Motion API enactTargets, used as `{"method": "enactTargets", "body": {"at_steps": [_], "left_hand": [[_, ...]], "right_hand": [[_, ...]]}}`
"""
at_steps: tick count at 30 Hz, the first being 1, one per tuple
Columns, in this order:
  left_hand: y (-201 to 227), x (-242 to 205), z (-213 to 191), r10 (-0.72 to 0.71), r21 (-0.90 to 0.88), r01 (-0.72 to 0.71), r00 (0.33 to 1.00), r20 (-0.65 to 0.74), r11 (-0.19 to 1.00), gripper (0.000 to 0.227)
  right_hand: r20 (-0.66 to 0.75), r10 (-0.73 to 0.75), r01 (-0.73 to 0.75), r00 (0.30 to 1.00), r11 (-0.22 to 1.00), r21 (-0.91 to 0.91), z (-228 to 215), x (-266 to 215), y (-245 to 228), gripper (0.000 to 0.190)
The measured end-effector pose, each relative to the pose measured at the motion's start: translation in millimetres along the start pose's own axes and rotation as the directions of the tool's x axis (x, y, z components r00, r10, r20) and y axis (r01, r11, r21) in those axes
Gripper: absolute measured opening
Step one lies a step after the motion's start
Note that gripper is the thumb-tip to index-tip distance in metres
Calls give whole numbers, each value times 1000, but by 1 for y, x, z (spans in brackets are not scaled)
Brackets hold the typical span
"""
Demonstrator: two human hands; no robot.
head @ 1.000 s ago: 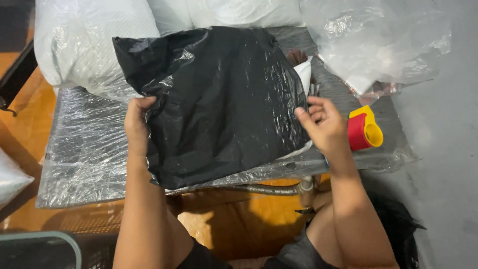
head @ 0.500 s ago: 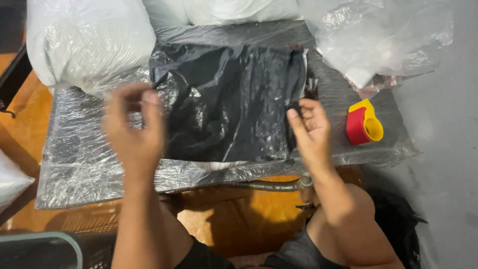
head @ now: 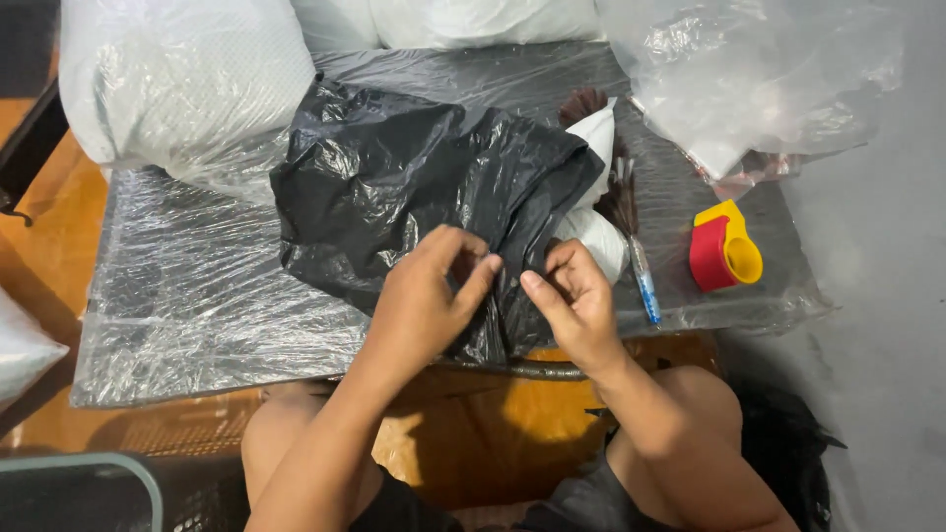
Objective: Folding a white padded item, sealing it with adhesive tape using a dispenser, and placing it inside a black plastic shipping bag.
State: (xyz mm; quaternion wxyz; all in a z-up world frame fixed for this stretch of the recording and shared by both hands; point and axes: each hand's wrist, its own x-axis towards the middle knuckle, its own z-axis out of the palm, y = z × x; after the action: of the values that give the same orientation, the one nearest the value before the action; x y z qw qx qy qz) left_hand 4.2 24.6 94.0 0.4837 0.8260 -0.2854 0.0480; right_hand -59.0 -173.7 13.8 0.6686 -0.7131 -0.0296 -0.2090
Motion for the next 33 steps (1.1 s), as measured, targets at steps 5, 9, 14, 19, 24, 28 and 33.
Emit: {"method": "enactTargets", "body": {"at_steps": [5,9,14,19,24,28,33], "left_hand": [[-4,6,-11,6,-25,-13,964,-268,1000,9],[-19,9,-24,-153,-292,15,879,-453,956,16],[-41,14,-30,-626,-820,118,709,-325,559,12],[-60,10,-66,-531,-671,-6,605,-593,742,15],[-61,-2,-112,220,98,-222,631,-744,970,54],[-80,-7,-118,312,209,-234,623,-718,949,52],[-81,-5,-118,527,328,-415,615,-586,849,30]], "right_hand": [[-162,153,-133,975,983,128,4,8,14,16],[-132,272,-262,953,961,89,15,3,21,17],[49,158,-158,986,987,-6,27,-15,43,15],[312,-210,299,926,915,-271,22,9,-16,54],[553,-119,559,825,326,-763,5,52,-39,131],[675,162,672,720,78,-736,5,65,-21,141],[764,191,777,616,-305,-550,-13,83,23,153]]}}
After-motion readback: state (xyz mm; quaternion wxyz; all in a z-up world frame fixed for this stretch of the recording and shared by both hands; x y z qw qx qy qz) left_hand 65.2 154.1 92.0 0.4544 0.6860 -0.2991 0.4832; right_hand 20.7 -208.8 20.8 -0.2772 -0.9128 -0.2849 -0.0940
